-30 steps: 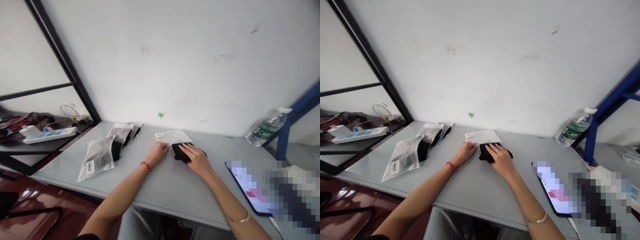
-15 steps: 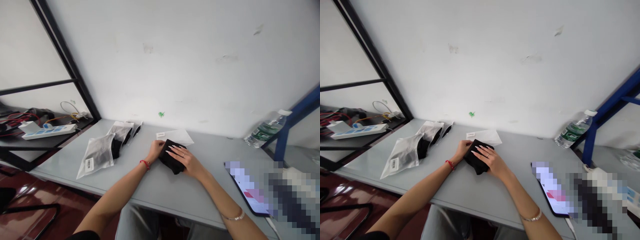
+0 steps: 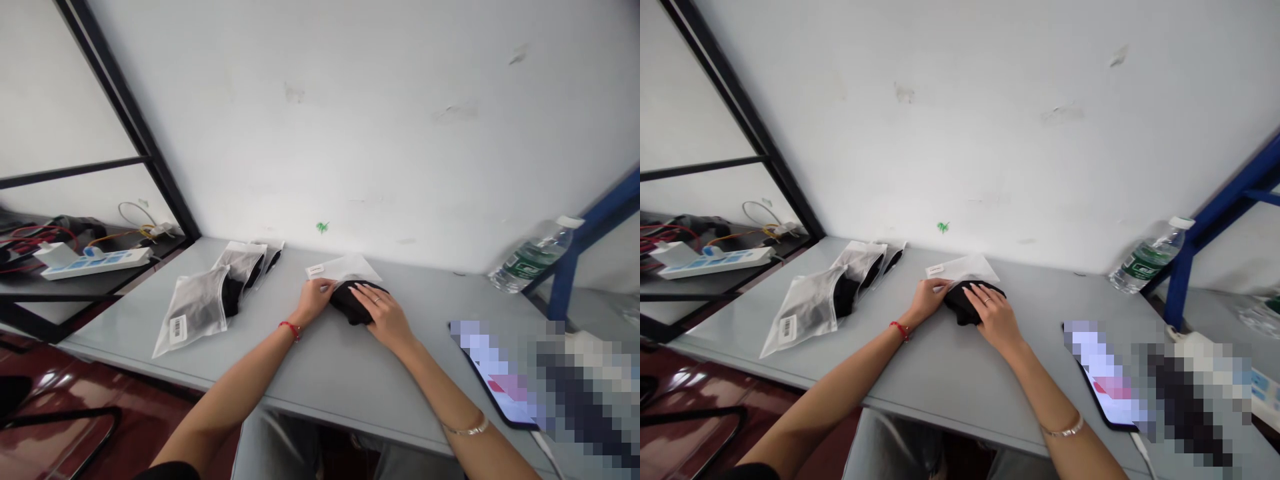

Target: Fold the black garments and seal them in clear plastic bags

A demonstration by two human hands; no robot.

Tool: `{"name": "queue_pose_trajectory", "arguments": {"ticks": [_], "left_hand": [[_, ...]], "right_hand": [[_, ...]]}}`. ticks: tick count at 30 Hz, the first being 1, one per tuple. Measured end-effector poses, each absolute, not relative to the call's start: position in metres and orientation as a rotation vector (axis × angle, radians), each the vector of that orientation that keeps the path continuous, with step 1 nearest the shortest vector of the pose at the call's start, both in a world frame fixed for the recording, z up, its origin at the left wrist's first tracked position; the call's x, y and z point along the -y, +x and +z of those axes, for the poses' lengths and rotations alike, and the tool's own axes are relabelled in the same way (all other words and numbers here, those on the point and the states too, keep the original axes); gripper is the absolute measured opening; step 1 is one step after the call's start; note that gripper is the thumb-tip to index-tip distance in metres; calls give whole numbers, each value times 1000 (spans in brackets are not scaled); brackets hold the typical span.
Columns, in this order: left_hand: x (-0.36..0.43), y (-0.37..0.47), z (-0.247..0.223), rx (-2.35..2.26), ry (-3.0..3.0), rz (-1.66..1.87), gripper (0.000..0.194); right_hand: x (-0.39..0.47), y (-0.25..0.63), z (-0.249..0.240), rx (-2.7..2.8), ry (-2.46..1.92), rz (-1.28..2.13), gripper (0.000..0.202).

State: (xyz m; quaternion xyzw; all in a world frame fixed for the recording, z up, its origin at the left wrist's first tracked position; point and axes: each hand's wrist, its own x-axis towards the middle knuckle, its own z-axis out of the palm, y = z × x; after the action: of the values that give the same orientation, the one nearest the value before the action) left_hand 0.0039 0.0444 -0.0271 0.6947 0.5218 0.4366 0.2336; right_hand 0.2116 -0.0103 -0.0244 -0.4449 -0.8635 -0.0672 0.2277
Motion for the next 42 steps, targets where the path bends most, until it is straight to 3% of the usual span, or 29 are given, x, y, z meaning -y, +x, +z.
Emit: {"name": "queue_pose_trajectory", "arguments": {"ticks": [6, 16, 22, 29, 34, 38, 42], "left_hand": [[-37, 9, -26, -1410, 1952, 1166, 17], [-36, 18, -29, -1383, 1699, 1313, 20], [-30, 19, -28, -1188, 1973, 1434, 19], [-26, 30, -34, -1090, 2143, 1574, 19], [-24, 27, -29, -1154, 2134, 1546, 17], [-23, 25, -26, -1155, 2190, 1466, 18], [-22, 27, -27, -1115, 2240, 1433, 20]], "right_hand": [[8, 218, -23, 2106, -1476, -241, 80], [3, 212, -28, 2470, -1220, -158, 76], [-4, 207, -32, 2416, -1309, -115, 79], [-11, 199, -30, 2145, -1568, -193, 66], [-7, 193, -28, 2445, -1390, -214, 77], [-7, 187, -29, 2603, -1249, -173, 70], [-8, 183, -29, 2429, -1445, -133, 63]]}}
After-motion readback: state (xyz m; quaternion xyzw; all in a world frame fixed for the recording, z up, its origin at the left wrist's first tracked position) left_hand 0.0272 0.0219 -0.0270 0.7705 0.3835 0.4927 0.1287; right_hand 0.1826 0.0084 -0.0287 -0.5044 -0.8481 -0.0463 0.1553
